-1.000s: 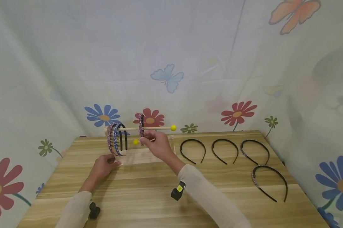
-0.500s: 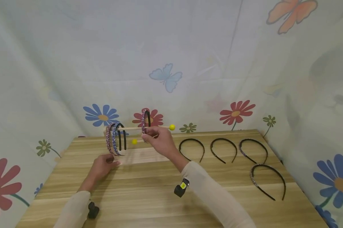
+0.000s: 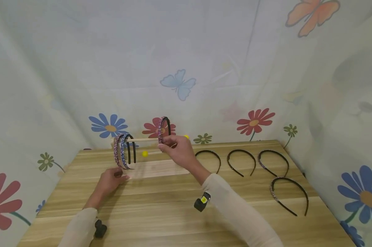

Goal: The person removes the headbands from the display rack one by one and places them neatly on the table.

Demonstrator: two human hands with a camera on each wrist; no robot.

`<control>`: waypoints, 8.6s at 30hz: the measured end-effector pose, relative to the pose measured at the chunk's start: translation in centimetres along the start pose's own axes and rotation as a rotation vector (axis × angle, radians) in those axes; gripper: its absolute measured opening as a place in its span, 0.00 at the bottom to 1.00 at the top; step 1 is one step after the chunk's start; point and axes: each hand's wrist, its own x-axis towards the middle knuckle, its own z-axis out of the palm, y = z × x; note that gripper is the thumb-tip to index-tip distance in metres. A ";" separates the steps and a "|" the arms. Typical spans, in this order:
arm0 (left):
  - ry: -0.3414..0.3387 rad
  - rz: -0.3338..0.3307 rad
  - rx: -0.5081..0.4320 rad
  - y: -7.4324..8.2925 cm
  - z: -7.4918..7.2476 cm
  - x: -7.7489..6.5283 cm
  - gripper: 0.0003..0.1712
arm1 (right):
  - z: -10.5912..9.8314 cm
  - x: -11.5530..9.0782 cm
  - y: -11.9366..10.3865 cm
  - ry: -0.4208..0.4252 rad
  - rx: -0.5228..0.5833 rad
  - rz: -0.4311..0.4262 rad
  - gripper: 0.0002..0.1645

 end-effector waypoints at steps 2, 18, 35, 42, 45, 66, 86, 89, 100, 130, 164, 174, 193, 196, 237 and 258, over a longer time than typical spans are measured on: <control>-0.001 0.001 0.001 0.0 0.0 0.0 0.19 | -0.4 0.0 0.0 0.006 -0.007 -0.018 0.10; -0.010 -0.012 -0.012 -0.2 0.1 0.2 0.21 | -3.4 -0.4 0.5 0.066 -0.042 0.026 0.11; -0.020 -0.033 -0.011 0.3 -0.1 0.0 0.20 | -7.9 -2.1 0.6 0.127 -0.106 0.019 0.13; -0.019 -0.036 -0.004 0.1 -0.1 0.1 0.21 | -9.8 -3.1 1.0 0.158 -0.118 0.013 0.13; -0.025 -0.042 -0.014 0.0 0.0 0.2 0.22 | -10.7 -3.7 1.2 0.166 -0.135 0.010 0.12; -0.040 -0.049 -0.022 0.0 0.1 0.2 0.23 | -16.0 -8.8 3.2 0.199 -0.312 0.061 0.11; -0.057 -0.063 -0.030 -0.2 0.1 0.4 0.28 | -18.3 -12.5 4.4 0.185 -0.385 0.260 0.17; -0.056 -0.061 -0.033 -0.1 0.0 0.3 0.28 | -18.3 -12.9 4.7 0.193 -0.383 0.277 0.15; -0.058 -0.060 -0.044 -0.3 0.1 0.4 0.29 | -18.4 -14.6 5.5 0.151 -0.448 0.363 0.14; -0.060 -0.068 -0.041 0.1 0.0 0.2 0.29 | -18.5 -17.7 7.1 0.063 -0.497 0.457 0.09; -0.057 -0.060 -0.045 0.1 0.0 0.2 0.31 | -17.0 -18.5 8.9 -0.043 -0.512 0.643 0.13; -0.060 -0.050 -0.061 0.0 0.0 0.2 0.27 | -16.7 -18.7 9.2 -0.073 -0.449 0.619 0.12; -0.061 -0.053 -0.034 -0.4 0.0 0.2 0.27 | -17.7 -13.6 5.7 -0.023 -0.407 0.409 0.21; -0.056 -0.054 -0.037 -0.4 0.0 0.2 0.27 | -16.7 -12.3 4.9 0.004 -0.348 0.343 0.21; -0.055 -0.074 -0.059 0.1 -0.2 0.3 0.29 | 4.7 -1.0 0.1 -0.120 0.055 0.090 0.20; -0.029 -0.046 -0.046 0.0 -0.4 0.2 0.19 | 11.3 0.6 -0.1 -0.174 0.120 0.174 0.23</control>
